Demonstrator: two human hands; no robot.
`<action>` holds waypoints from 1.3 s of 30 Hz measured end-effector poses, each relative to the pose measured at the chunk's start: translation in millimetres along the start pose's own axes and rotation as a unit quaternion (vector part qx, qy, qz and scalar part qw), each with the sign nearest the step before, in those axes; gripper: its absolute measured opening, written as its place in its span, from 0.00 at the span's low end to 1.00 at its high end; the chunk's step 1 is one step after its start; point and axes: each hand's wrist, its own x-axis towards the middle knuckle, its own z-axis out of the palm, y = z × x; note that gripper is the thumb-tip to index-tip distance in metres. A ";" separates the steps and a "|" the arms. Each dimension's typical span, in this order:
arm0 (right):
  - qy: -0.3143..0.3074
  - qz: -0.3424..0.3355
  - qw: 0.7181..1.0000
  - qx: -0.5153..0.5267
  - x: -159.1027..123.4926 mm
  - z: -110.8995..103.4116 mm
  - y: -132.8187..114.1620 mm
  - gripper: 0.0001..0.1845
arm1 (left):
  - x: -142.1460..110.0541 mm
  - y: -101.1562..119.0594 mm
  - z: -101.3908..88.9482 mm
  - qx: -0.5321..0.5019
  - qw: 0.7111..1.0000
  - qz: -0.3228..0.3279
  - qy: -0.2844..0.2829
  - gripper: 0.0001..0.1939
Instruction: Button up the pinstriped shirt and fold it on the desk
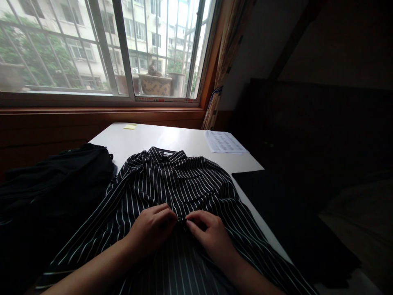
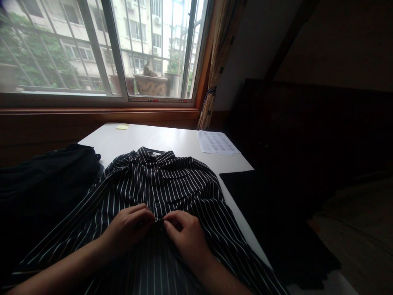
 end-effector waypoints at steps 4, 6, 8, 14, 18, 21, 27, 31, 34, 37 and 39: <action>0.014 0.010 1.000 -0.007 -0.1 0.2 2.5 0.08 | 1.6 1.5 -3.6 -0.033 0.999 -0.025 0.004 0.05; 0.018 0.011 1.000 -0.012 -0.4 -0.4 3.5 0.08 | 2.6 1.7 -5.3 -0.054 0.998 -0.036 0.003 0.05; 0.018 0.009 1.000 -0.011 -0.6 -1.6 4.2 0.07 | 3.7 1.3 -6.8 -0.071 0.996 -0.052 0.001 0.05; 0.012 0.021 0.999 -0.032 -1.3 -4.8 4.7 0.06 | 6.9 -0.1 -10.0 -0.092 0.993 -0.080 0.000 0.03; -0.019 0.004 0.997 -0.069 -0.9 -6.6 0.7 0.10 | 8.5 0.2 -11.7 -0.099 0.990 -0.101 -0.007 0.04; -0.055 -0.026 0.993 -0.102 0.2 -9.7 -2.7 0.12 | 9.3 -0.2 -12.6 -0.100 0.988 -0.119 -0.010 0.04; -0.085 -0.031 0.992 -0.089 3.1 -24.0 -8.0 0.14 | 12.6 0.1 -15.2 -0.111 0.982 -0.155 -0.002 0.06; -0.126 -0.005 0.989 -0.080 5.0 -36.7 -13.2 0.17 | 14.5 -0.4 -19.1 -0.111 0.977 -0.183 0.012 0.07; -0.173 0.016 0.980 -0.097 4.3 -43.4 -15.8 0.13 | 14.7 -5.3 -22.3 -0.123 0.966 -0.224 0.039 0.09; -0.215 0.028 0.969 -0.115 0.9 -45.1 -16.8 0.09 | 14.5 -12.7 -23.8 -0.139 0.954 -0.255 0.066 0.11; -0.210 0.026 0.968 -0.134 -1.9 -42.8 -17.9 0.15 | 14.5 -16.9 -23.9 -0.142 0.950 -0.266 0.078 0.12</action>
